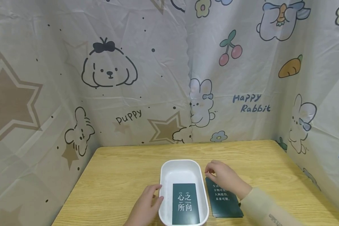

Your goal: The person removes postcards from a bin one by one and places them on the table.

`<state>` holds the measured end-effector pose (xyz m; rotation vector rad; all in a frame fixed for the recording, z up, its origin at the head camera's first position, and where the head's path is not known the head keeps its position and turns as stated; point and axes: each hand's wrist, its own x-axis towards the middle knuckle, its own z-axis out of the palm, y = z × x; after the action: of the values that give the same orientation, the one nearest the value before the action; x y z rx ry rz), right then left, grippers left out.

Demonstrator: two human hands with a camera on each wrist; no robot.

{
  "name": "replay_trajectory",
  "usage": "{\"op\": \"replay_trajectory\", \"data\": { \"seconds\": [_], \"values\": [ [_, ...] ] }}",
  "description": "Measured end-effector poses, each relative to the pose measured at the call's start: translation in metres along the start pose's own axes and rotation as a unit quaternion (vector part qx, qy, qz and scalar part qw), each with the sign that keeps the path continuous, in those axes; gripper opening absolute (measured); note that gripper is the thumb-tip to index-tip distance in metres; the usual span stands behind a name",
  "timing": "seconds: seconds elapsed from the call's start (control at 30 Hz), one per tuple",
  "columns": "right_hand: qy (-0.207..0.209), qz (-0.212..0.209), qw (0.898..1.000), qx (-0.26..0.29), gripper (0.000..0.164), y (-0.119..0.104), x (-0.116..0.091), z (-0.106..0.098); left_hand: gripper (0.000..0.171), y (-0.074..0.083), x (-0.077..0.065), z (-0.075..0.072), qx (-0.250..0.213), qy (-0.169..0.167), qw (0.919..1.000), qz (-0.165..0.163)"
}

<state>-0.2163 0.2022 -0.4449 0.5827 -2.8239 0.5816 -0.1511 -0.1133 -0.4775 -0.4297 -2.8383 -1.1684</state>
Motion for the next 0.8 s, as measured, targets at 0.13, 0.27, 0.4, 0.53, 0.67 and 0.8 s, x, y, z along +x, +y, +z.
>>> {"op": "replay_trajectory", "data": {
  "seconds": [0.13, 0.27, 0.4, 0.53, 0.67, 0.8],
  "values": [
    [0.002, -0.013, 1.000, 0.013, 0.004, -0.007, 0.001, 0.001, 0.043, 0.004, 0.000, 0.001, 0.029, 0.020, 0.9990, 0.027],
    [0.003, -0.023, 1.000, 0.018, 0.005, -0.012, 0.002, 0.003, 0.045, 0.008, 0.001, 0.003, 0.044, 0.021, 0.9983, 0.031],
    [-0.001, -0.028, 0.999, 0.022, 0.005, -0.017, 0.004, 0.005, 0.045, 0.012, 0.002, 0.005, 0.048, 0.005, 0.9987, 0.018],
    [-0.007, -0.047, 0.999, 0.026, 0.004, -0.023, 0.006, 0.007, 0.044, 0.015, 0.004, 0.008, 0.054, -0.017, 0.9983, -0.009],
    [-0.017, -0.063, 0.998, 0.020, 0.004, -0.029, 0.009, 0.011, 0.044, 0.017, 0.005, 0.009, 0.058, -0.027, 0.9975, -0.032],
    [-0.035, -0.071, 0.997, 0.010, 0.006, -0.035, 0.012, 0.015, 0.044, 0.017, 0.005, 0.009, 0.057, -0.029, 0.9972, -0.037]
  ]
}}
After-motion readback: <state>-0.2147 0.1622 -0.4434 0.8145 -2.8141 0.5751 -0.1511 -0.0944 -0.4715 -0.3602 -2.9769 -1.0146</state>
